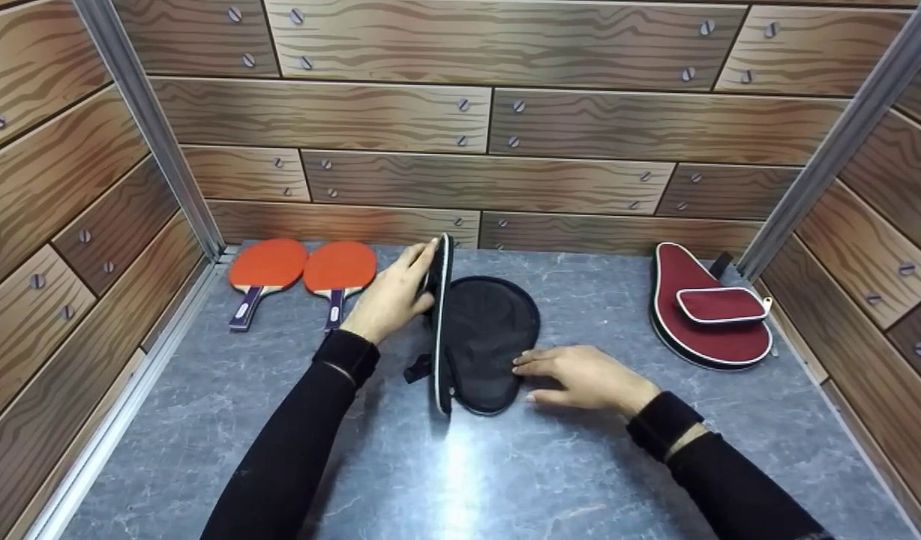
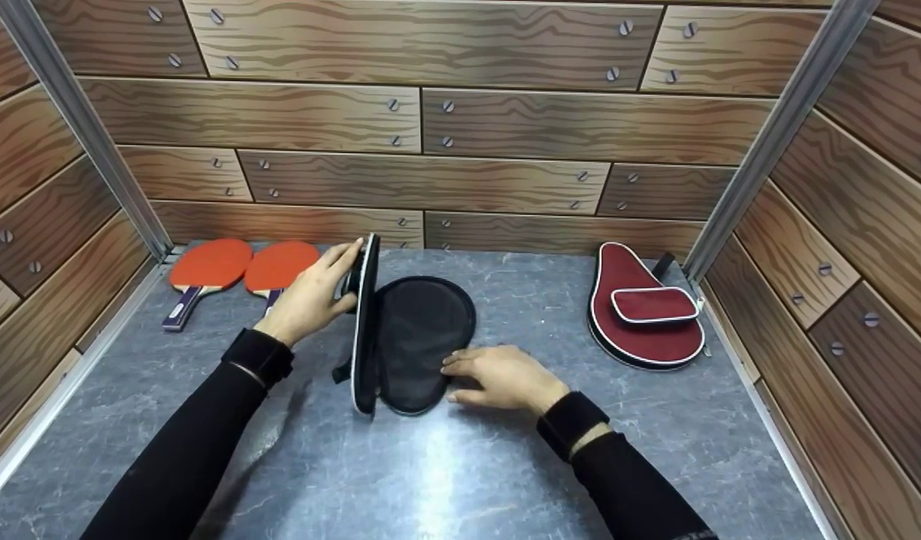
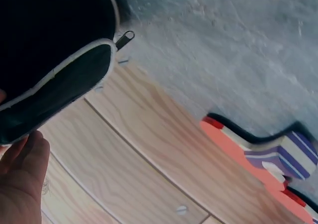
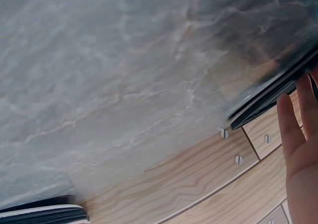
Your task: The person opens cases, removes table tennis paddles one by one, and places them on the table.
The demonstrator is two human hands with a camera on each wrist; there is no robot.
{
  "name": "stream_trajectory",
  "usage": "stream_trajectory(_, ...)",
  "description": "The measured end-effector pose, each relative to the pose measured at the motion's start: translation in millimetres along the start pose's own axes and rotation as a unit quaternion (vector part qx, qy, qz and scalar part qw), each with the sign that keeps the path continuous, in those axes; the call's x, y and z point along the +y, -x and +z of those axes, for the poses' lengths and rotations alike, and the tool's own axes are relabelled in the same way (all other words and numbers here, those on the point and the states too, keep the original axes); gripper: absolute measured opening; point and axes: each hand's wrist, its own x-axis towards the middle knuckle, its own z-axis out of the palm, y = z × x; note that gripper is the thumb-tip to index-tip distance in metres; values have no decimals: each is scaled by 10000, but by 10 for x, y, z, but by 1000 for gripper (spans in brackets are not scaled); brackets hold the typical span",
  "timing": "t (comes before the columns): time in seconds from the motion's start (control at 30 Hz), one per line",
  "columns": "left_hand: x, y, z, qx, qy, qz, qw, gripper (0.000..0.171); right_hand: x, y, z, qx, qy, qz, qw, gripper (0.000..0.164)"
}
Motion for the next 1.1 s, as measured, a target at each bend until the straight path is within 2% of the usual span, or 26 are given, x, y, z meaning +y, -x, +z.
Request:
stream_trajectory(0.2, -33, 8, -66, -32, -216, 117, 9997, 94, 28, 17, -5, 24, 25, -15, 10000, 51)
stream_trajectory(0.4, -36, 19, -68, -243, -447, 453, 9977, 91, 70, 46, 4, 2, 53, 70, 10000, 52)
stream_trajectory(0.73, 26, 69, 95, -793, -526, 975, 9907, 83, 93, 37, 4, -30, -10, 168, 9999, 55)
stream_trajectory(1.1, 144, 102, 270, -1566, -735, 1029, 9795, 72, 109, 79, -1, -9, -95, 405, 9991, 58)
